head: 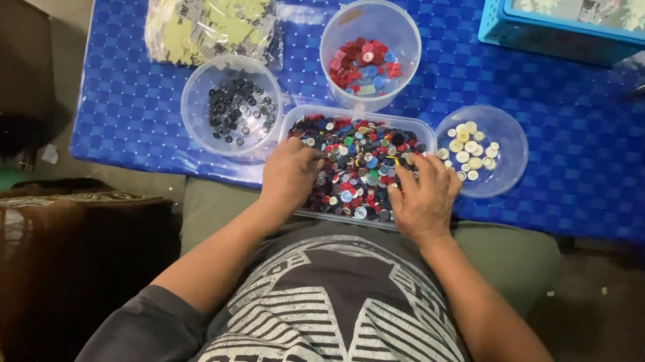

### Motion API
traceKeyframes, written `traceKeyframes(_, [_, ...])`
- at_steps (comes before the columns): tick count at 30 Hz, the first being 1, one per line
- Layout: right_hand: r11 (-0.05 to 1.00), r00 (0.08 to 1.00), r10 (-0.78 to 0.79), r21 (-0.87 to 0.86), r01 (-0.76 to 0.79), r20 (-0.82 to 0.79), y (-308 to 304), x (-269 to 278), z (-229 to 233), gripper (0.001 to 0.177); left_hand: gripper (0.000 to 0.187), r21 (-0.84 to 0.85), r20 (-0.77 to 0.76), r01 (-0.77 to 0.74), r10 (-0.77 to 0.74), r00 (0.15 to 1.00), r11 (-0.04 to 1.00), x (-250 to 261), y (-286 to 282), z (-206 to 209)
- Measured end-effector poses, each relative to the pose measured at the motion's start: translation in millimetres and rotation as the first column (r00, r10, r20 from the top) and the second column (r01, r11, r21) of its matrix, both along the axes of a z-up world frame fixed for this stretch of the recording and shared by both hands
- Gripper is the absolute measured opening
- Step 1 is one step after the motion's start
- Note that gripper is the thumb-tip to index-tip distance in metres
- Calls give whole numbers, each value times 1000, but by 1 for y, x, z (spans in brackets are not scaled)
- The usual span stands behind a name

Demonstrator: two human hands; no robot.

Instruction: Sorting various colored buttons from a large central container into smaller bowls based on their type or color.

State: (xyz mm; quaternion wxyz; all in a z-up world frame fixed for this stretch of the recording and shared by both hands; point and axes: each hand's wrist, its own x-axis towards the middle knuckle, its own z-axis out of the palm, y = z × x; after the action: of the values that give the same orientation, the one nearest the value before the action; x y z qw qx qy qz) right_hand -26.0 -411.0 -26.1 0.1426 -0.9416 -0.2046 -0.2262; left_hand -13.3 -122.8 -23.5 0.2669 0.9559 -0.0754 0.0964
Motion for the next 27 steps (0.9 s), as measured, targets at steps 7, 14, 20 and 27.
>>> traceKeyframes(7, [1000, 1000, -9, 14, 9, -24, -1, -1, 0, 36, 27, -600, -655, -476, -53, 754, 643, -4, 2, 58])
traceKeyframes(14, [999, 998, -8, 53, 11, -61, 0, -1, 5, 33, 23, -693, -721, -678, -219, 657, 247, 4, 12, 9])
traceKeyframes(20, [998, 998, -9, 69, 14, -70, 0, -2, 6, 34, 21, -659, -748, -733, -259, 612, 168, 11, 11, 32])
traceKeyframes(27, [996, 998, -18, 91, 24, -66, 1, -2, 5, 32, 20, -686, -726, -689, -159, 669, 235, 19, 24, 68])
